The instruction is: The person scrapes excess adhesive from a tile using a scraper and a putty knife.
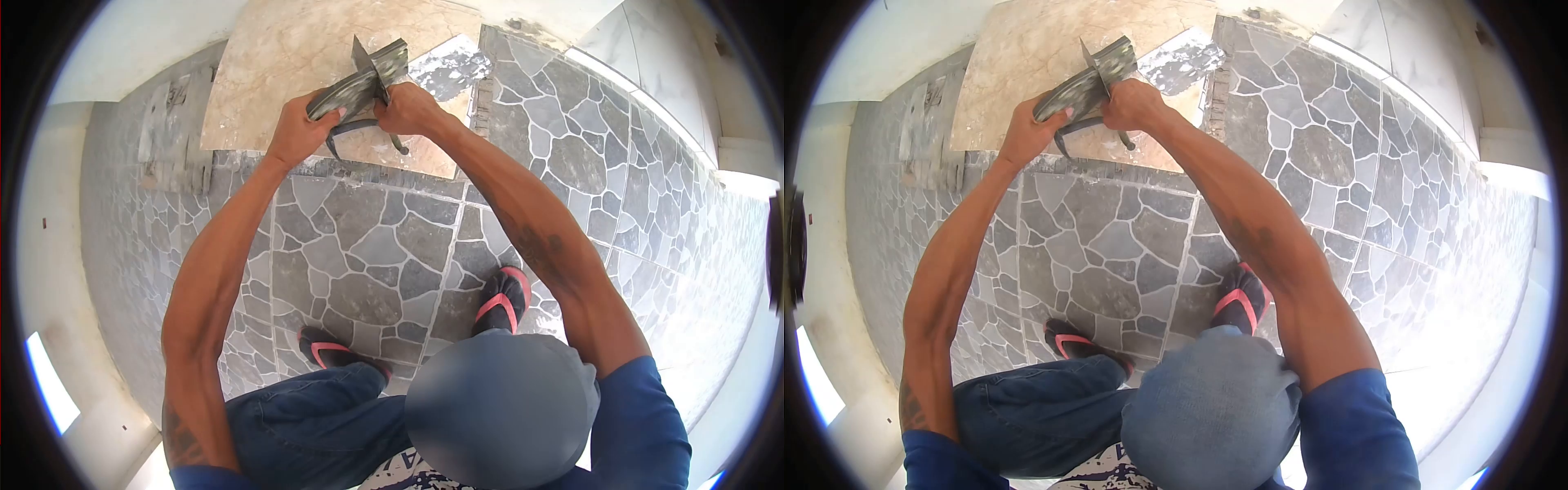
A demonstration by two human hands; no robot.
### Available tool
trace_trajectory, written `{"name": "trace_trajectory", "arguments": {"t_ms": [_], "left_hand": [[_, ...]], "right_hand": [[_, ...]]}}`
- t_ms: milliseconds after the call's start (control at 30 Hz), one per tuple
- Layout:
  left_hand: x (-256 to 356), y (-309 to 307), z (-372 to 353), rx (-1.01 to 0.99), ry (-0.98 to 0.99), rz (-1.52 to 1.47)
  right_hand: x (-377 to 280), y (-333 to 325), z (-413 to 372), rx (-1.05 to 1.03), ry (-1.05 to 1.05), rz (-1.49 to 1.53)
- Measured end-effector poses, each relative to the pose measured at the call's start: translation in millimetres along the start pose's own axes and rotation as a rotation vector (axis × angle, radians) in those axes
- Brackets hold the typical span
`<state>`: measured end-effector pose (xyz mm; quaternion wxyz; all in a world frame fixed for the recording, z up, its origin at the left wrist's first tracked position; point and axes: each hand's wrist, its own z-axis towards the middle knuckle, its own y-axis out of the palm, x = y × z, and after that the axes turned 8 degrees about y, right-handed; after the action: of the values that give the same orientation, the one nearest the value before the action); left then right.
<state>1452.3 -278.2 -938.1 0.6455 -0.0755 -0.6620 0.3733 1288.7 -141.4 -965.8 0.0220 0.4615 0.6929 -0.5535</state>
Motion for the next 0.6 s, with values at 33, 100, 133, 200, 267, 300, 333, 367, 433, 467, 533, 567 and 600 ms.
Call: {"name": "trace_trajectory", "arguments": {"t_ms": [33, 100, 133, 200, 267, 300, 333, 367, 433, 467, 533, 567, 600], "left_hand": [[-1, -1, 1, -0.004, -0.025, -0.019], [-2, -8, 10, 0.002, -0.063, -0.053], [3, -11, 11, 0.009, -0.092, -0.060], [10, -10, 9, 0.010, -0.153, -0.081], [13, -11, 8, 0.002, -0.196, -0.055], [13, -10, 6, -0.003, -0.217, -0.044], [14, -7, 5, 0.000, -0.196, -0.062], [13, -6, 3, 0.003, -0.171, -0.082], [12, -8, 4, 0.003, -0.145, -0.085], [11, -8, 4, -0.005, -0.152, -0.073], [14, -6, 2, -0.012, -0.168, -0.064], [16, -6, 1, 0.008, -0.161, -0.075], [17, -3, -2, 0.026, -0.157, -0.088]], "right_hand": [[2, 3, -4, -0.009, 0.001, 0.021], [6, 6, -16, -0.016, -0.008, 0.055], [10, 8, -26, -0.027, -0.028, 0.037], [12, 9, -28, -0.045, -0.048, 0.028], [10, 10, -23, -0.041, -0.063, 0.023], [8, 11, -21, -0.034, -0.062, 0.017], [7, 10, -21, -0.023, -0.053, 0.012], [7, 7, -21, -0.009, -0.041, 0.004], [2, 0, -16, -0.041, -0.019, 0.018], [-1, -3, -15, -0.060, -0.009, 0.026], [1, 0, -9, -0.023, -0.022, 0.001], [1, 0, -4, -0.002, -0.030, -0.011], [-2, -2, -2, 0.021, -0.050, 0.005]]}}
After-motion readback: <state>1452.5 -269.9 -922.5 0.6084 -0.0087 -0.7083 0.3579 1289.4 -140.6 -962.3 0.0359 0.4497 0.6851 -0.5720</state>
